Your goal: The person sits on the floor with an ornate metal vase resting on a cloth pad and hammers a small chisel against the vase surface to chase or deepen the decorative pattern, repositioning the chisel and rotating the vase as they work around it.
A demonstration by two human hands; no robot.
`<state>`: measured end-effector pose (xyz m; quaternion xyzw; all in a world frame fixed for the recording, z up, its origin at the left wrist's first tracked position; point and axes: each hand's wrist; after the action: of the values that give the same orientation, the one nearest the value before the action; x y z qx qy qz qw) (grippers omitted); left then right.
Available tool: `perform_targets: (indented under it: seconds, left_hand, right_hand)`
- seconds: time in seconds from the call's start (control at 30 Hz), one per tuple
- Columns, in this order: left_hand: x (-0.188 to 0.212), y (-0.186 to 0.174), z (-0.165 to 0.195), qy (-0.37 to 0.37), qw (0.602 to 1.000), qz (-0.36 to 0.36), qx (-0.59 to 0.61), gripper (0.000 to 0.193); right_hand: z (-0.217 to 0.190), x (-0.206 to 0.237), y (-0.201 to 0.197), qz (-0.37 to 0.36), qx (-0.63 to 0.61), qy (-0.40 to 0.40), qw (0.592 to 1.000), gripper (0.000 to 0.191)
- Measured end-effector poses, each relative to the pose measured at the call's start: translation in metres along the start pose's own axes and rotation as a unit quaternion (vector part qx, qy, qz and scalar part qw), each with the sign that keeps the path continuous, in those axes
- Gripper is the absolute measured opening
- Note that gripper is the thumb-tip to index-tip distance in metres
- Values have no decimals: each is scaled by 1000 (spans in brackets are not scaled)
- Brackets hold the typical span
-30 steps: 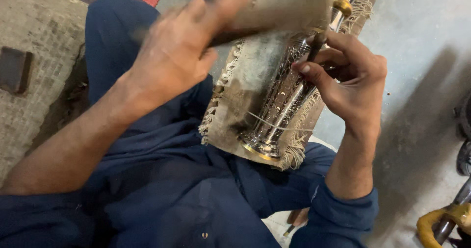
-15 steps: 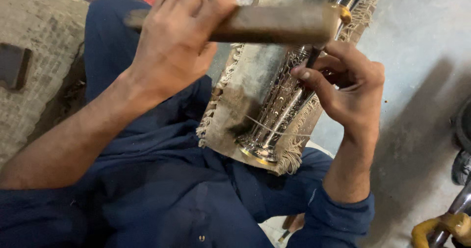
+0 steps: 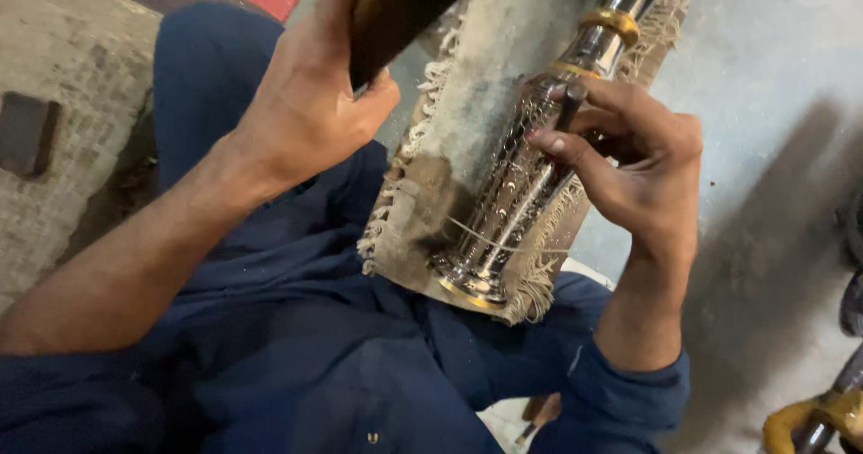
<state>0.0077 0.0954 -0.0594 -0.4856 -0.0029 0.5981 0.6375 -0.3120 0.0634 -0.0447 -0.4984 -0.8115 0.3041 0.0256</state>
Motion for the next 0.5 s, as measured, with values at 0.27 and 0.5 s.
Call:
perform_targets:
  seconds: [0.27,0.5]
  left_hand:
    - [-4,0,3,-9,1000,-3,20,69]
    - [-11,-3,4,-56,996,-32,-54,76]
  right_hand:
    - [0,-1,-1,-2,7,11,1000,30]
    - [-6,-3,0,0,1,15,1000,33]
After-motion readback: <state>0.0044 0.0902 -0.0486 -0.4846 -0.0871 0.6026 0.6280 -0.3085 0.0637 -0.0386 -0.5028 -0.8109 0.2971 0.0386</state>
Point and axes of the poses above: each hand's wrist, its own x-axis away from the middle knuckle, its own y-axis out of the palm, z = x × y, and after that the axes turned 7 degrees about x, right-handed
